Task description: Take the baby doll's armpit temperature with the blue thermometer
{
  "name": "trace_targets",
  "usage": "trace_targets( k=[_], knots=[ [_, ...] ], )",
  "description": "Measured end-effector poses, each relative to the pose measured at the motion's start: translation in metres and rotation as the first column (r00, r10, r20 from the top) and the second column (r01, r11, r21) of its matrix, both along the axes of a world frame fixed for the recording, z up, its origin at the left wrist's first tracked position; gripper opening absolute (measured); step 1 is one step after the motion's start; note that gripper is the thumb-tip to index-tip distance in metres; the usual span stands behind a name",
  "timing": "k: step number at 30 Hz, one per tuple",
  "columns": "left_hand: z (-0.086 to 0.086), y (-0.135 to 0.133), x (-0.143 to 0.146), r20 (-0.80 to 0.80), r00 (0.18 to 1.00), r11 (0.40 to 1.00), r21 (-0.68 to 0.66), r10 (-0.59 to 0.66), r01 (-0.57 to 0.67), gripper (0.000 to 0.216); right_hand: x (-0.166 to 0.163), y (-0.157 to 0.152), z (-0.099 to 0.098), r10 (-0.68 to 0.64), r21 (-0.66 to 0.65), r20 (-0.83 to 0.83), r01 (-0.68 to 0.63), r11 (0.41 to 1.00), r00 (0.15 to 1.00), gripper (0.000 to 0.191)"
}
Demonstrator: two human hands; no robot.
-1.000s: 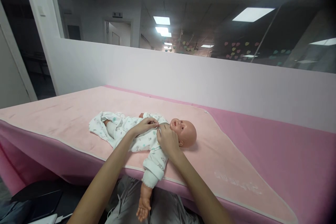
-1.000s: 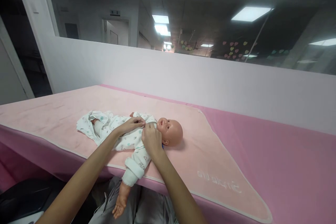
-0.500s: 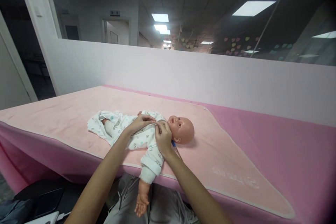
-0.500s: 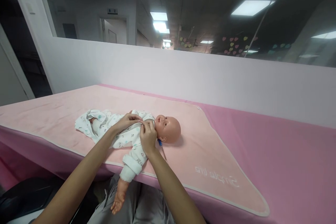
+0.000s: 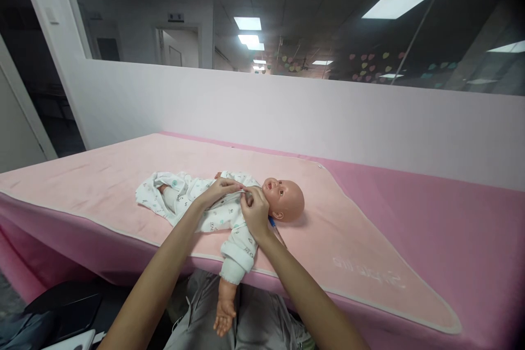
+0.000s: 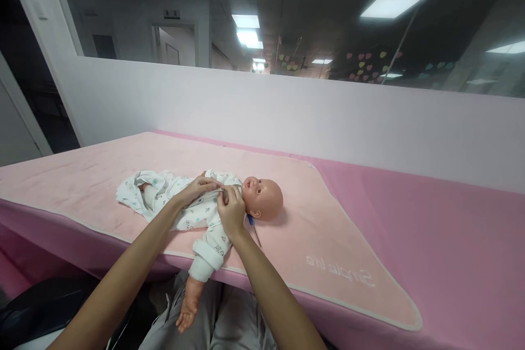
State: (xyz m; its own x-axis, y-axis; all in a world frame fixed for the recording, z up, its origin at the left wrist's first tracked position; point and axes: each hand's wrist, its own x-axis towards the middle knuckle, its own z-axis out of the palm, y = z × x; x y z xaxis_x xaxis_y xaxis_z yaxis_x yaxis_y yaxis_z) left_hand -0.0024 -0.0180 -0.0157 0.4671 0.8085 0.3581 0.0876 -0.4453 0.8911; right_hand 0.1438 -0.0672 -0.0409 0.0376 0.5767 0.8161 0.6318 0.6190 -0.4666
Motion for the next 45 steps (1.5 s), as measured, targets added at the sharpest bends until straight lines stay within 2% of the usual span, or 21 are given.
trace_targets(
  k=[4, 11, 19, 24, 27, 33, 39, 45],
  knots=[
    [0.0015, -0.0027, -0.0005, -0.016, 0.999, 0.998, -0.035, -0.045, 0.044, 0.038, -0.0001, 0.0021, -0.0033, -0.032, 0.001, -0.028, 0.032, 0.999, 0.999, 0.013],
    [-0.0001, 0.0000, 0.0012, -0.016, 0.999, 0.999, -0.005, -0.047, 0.047, 0.029, 0.0001, 0.0009, -0.0032, -0.012, 0.008, -0.042, 0.012, 1.000, 0.999, 0.015],
    [0.0028, -0.0015, 0.0005, 0.003, 0.996, 0.993, -0.077, -0.094, 0.093, 0.023, 0.0007, 0.0042, -0.0054, 0.009, 0.015, -0.054, -0.008, 1.000, 0.998, 0.018],
    [0.0039, -0.0030, 0.0005, 0.008, 0.997, 0.992, -0.095, -0.081, 0.082, 0.017, 0.0004, 0.0032, -0.0041, 0.016, 0.014, -0.049, -0.016, 1.000, 0.999, 0.017],
    [0.0036, -0.0042, 0.0007, 0.033, 0.996, 0.993, -0.090, -0.079, 0.081, 0.019, 0.0003, 0.0011, -0.0017, 0.042, 0.003, -0.028, -0.042, 0.999, 0.999, 0.014],
    [0.0009, -0.0038, 0.0005, 0.097, 0.984, 0.984, -0.082, -0.150, 0.158, 0.028, 0.0012, 0.0004, -0.0013, 0.051, 0.004, -0.024, -0.051, 0.999, 0.998, 0.014],
    [-0.0043, -0.0002, 0.0017, 0.061, 0.994, 0.993, -0.062, -0.094, 0.098, 0.035, 0.0013, 0.0040, -0.0050, 0.051, -0.035, -0.052, -0.052, 0.998, 0.997, 0.016],
    [-0.0033, -0.0003, 0.0011, 0.083, 0.992, 0.992, -0.078, -0.092, 0.099, 0.034, 0.0006, 0.0025, -0.0031, 0.019, -0.002, -0.066, -0.019, 1.000, 0.998, 0.016]
  ],
)
